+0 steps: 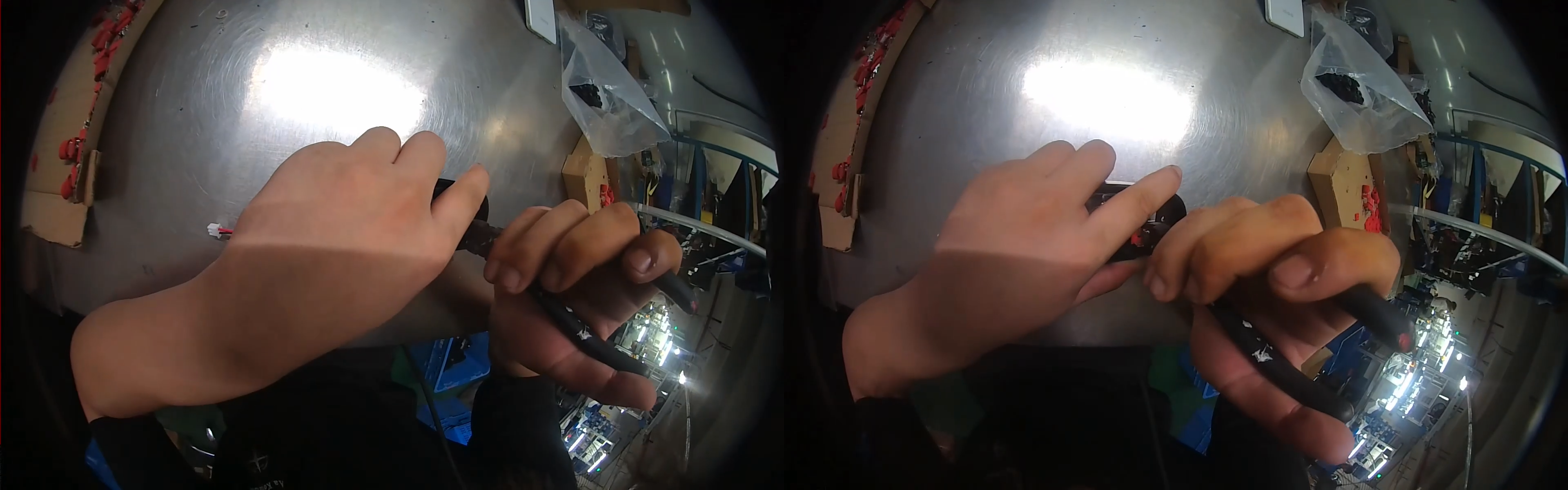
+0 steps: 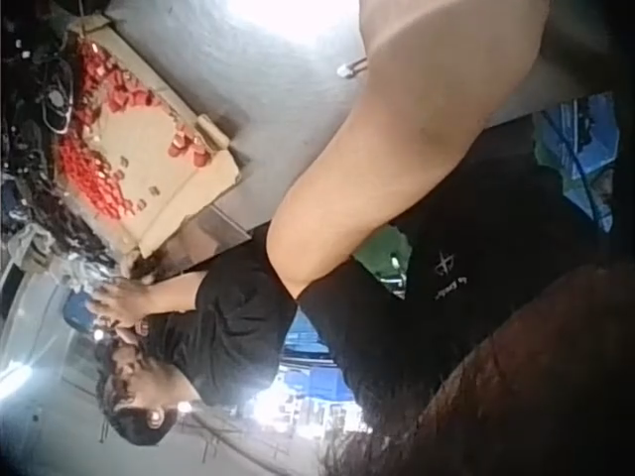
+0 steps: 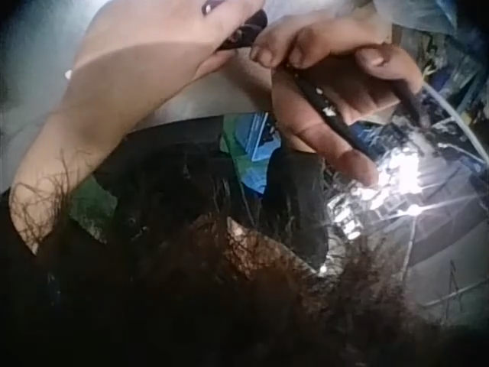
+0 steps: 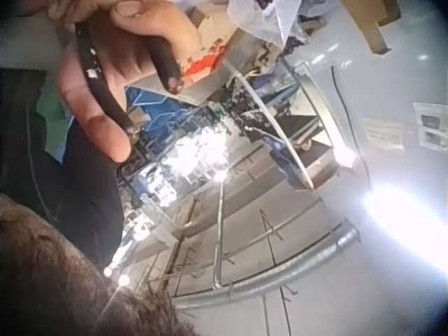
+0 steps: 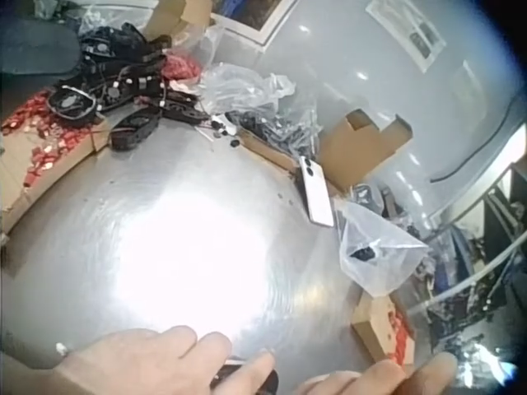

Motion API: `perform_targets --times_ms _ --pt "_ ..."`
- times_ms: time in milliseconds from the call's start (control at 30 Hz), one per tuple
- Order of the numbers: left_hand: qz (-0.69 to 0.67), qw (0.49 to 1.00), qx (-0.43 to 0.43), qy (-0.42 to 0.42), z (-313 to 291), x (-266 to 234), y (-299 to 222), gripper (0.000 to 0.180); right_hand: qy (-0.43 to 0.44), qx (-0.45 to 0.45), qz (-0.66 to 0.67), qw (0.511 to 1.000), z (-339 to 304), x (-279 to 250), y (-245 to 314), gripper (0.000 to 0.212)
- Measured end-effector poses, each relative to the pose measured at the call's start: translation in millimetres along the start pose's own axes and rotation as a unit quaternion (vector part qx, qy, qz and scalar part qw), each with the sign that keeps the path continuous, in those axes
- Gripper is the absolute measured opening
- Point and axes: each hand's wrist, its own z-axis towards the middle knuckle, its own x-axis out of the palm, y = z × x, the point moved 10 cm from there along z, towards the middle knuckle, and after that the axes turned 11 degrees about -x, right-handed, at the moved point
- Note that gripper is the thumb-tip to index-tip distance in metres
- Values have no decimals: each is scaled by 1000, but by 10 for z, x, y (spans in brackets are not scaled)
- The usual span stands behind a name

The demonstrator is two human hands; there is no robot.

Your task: Assemble internal components and small plastic parts into an electronic device housing using pliers.

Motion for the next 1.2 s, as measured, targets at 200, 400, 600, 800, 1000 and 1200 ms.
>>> perform_targets --times_ms 200,400,600,800,1000,1200 --pt "-5 1000 0 17 -5 21 13 68 22 -22 -18 999 -31 31 5 85" --pt "-27 998 2 50 -7 57 6 64 76 -59 -50 994 -10 161 -4 73" --pt "-41 997 33 49 -10 38 -55 53 139 -5 -14 990 80 320 1 49" --pt "-49 998 37 29 6 20 -56 50 37 -18 48 998 108 178 -6 54" --pt "-112 992 8 65 45 -3 -70 57 10 17 68 997 154 -182 49 98" --pt "-80 996 -13 41 17 -17 -41 45 -120 74 68 988 -40 -271 -203 111"
